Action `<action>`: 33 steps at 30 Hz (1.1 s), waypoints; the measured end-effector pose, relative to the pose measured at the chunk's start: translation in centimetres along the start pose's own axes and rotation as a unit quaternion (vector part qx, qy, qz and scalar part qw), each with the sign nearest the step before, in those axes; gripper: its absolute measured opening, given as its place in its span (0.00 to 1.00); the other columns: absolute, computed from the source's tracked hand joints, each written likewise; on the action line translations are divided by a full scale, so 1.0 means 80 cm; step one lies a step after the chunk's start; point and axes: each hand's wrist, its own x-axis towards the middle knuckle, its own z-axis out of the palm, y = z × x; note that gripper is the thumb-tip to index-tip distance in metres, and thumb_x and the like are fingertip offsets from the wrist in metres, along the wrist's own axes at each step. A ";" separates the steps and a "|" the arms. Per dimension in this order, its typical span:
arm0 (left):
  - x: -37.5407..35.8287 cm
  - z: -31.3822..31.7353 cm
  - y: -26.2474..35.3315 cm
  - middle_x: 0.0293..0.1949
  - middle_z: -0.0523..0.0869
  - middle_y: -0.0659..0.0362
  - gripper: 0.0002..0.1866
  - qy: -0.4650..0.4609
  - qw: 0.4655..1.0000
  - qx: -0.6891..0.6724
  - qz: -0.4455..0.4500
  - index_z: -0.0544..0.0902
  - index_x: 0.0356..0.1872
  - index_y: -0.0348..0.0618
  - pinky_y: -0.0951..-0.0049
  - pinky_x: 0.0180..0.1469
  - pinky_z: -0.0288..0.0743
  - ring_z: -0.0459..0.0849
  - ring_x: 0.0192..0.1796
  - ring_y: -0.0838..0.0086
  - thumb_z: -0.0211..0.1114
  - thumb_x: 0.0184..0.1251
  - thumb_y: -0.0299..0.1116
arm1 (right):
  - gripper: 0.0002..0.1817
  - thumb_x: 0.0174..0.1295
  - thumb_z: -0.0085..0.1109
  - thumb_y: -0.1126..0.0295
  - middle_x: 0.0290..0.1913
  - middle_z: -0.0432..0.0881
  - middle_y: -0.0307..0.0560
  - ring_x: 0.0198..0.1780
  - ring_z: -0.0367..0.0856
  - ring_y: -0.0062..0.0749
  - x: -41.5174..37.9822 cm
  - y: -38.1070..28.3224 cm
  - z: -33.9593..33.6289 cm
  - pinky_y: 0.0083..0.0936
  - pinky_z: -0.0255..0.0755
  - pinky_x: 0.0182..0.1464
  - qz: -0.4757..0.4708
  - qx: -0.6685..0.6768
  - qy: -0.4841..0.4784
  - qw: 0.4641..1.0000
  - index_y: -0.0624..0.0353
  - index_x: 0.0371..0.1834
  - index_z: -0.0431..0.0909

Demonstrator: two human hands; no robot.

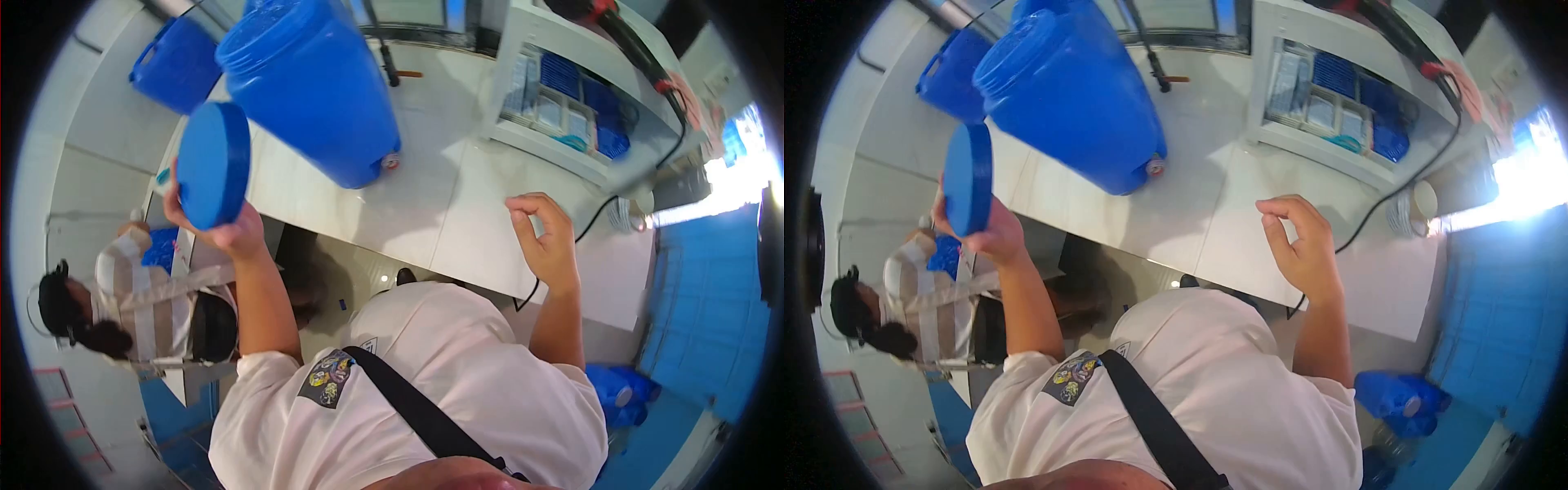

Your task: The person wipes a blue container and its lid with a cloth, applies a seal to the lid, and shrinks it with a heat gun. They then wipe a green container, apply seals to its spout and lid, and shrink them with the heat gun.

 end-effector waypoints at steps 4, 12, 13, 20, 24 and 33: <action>0.054 -0.023 -0.012 0.73 0.72 0.56 0.40 -0.029 0.997 -0.061 0.042 0.66 0.69 0.56 0.49 0.73 0.66 0.70 0.74 0.62 0.66 0.64 0.67 | 0.07 0.67 0.61 0.78 0.42 0.85 0.49 0.44 0.85 0.38 0.011 -0.004 0.009 0.28 0.77 0.51 -0.020 0.006 -0.026 0.999 0.62 0.46 0.84; 0.086 0.002 -0.028 0.67 0.75 0.52 0.46 0.048 0.991 -0.036 -0.119 0.61 0.68 0.40 0.60 0.72 0.67 0.74 0.69 0.65 0.73 0.62 0.61 | 0.06 0.68 0.61 0.76 0.42 0.85 0.48 0.45 0.85 0.38 0.010 0.002 0.028 0.29 0.77 0.51 -0.013 0.015 -0.044 0.999 0.62 0.46 0.84; 0.088 0.004 -0.028 0.67 0.75 0.52 0.46 0.049 0.991 -0.035 -0.116 0.61 0.68 0.40 0.60 0.72 0.67 0.74 0.69 0.65 0.73 0.62 0.61 | 0.06 0.68 0.61 0.76 0.42 0.85 0.48 0.45 0.85 0.38 0.010 0.004 0.030 0.29 0.77 0.51 -0.016 0.016 -0.044 0.999 0.62 0.46 0.84; 0.065 -0.006 -0.014 0.71 0.75 0.52 0.42 0.024 0.983 -0.143 -0.112 0.71 0.69 0.52 0.51 0.72 0.65 0.71 0.72 0.58 0.65 0.63 0.70 | 0.08 0.69 0.60 0.72 0.45 0.86 0.53 0.46 0.86 0.46 0.012 0.029 0.018 0.32 0.78 0.50 -0.007 -0.058 -0.013 0.998 0.59 0.47 0.84; 0.039 -0.021 -0.004 0.71 0.75 0.53 0.49 0.024 0.952 -0.219 -0.210 0.74 0.69 0.50 0.47 0.75 0.60 0.69 0.74 0.56 0.64 0.57 0.77 | 0.10 0.72 0.59 0.70 0.48 0.87 0.54 0.52 0.87 0.43 0.087 0.080 -0.006 0.32 0.79 0.54 0.001 -0.157 0.104 0.982 0.62 0.49 0.84; -0.058 -0.058 0.014 0.67 0.73 0.40 0.53 0.187 0.686 -0.469 -0.524 0.68 0.67 0.31 0.34 0.78 0.52 0.63 0.76 0.42 0.80 0.47 0.57 | 0.12 0.64 0.64 0.60 0.48 0.89 0.50 0.55 0.84 0.50 0.256 0.188 0.003 0.50 0.74 0.59 0.057 -0.463 -0.073 0.882 0.51 0.46 0.89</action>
